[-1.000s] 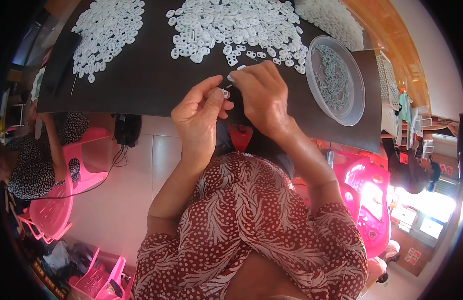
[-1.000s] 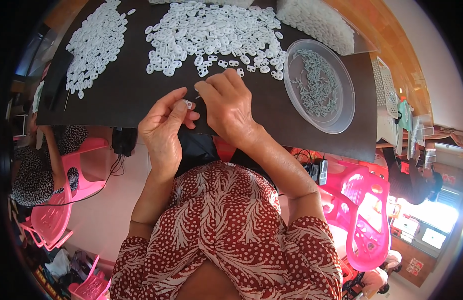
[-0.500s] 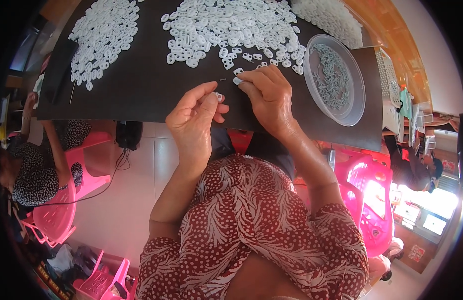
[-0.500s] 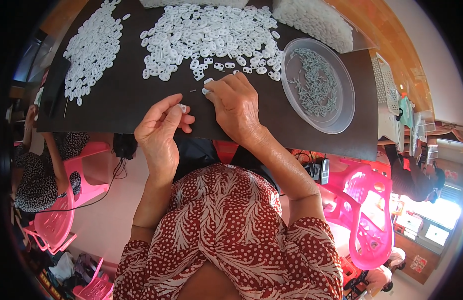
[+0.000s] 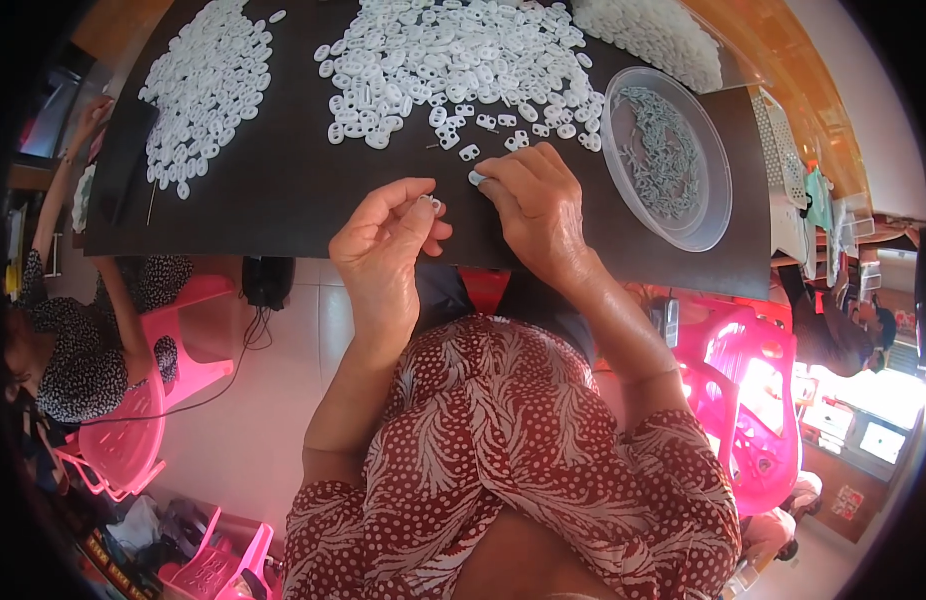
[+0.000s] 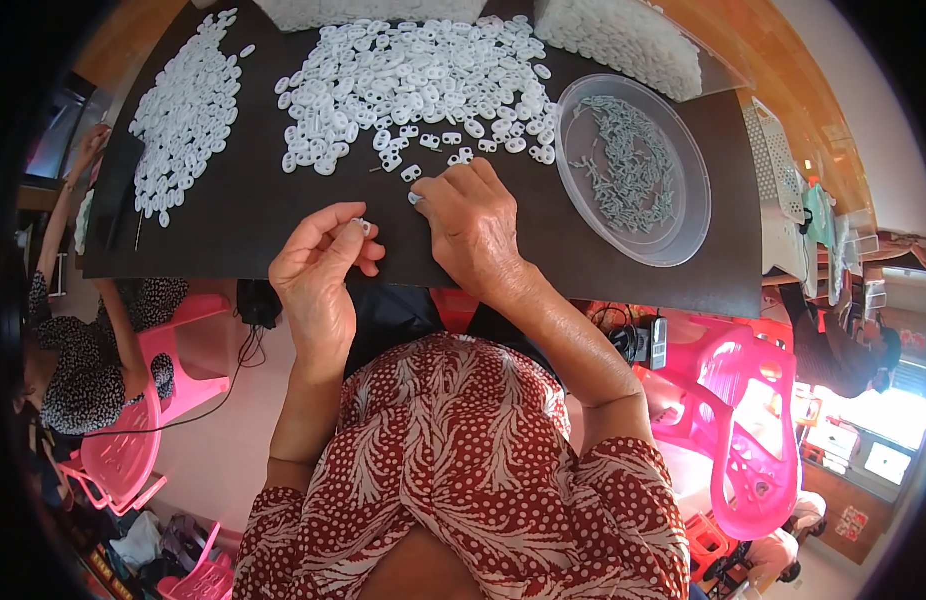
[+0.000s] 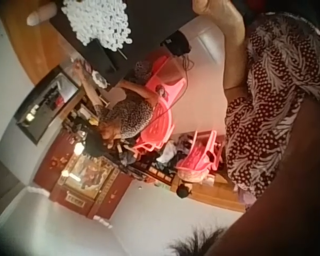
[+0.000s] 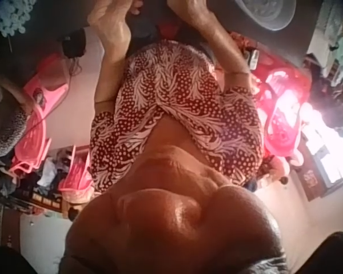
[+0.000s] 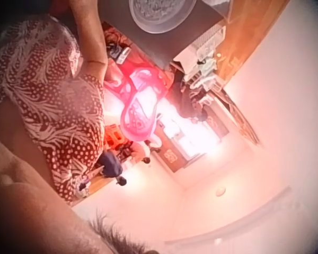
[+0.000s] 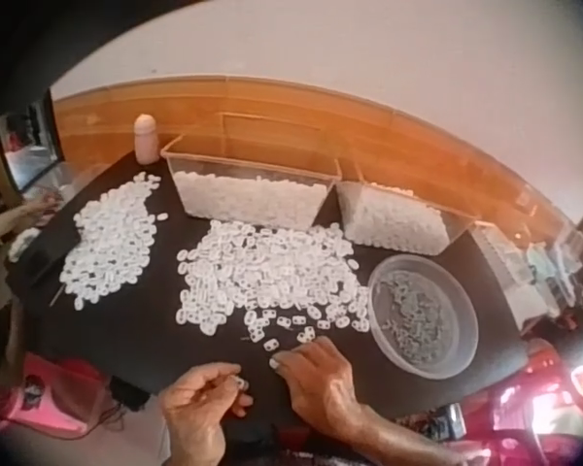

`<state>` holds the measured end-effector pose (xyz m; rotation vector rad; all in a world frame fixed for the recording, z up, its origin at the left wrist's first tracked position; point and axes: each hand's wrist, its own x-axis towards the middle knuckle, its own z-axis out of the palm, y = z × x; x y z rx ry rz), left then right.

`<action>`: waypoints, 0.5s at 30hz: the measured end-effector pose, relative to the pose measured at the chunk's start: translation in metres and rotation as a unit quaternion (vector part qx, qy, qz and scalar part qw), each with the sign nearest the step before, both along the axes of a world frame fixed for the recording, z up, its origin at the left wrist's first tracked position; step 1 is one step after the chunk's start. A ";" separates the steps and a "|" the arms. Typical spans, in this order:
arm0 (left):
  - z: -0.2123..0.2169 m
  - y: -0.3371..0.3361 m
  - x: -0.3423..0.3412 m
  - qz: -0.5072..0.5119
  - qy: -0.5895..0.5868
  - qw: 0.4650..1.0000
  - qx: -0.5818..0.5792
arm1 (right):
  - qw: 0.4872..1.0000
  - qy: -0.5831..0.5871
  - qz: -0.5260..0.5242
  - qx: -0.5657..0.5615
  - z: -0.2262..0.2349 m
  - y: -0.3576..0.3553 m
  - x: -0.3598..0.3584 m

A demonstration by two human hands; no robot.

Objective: The person is manually assembling small white plastic components by fitting tiny metal parts into them.

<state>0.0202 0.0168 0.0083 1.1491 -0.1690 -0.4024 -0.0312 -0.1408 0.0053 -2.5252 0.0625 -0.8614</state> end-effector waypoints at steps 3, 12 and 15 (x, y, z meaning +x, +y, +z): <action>0.000 -0.003 0.000 -0.006 -0.006 1.000 -0.004 | 1.000 0.004 -0.003 0.000 0.001 0.000 0.000; 0.003 -0.013 -0.004 -0.025 -0.055 0.998 -0.026 | 1.000 0.010 -0.006 0.019 0.002 -0.001 -0.007; 0.003 -0.017 -0.005 -0.033 -0.063 0.997 -0.020 | 1.000 0.012 -0.010 0.003 0.001 -0.001 -0.009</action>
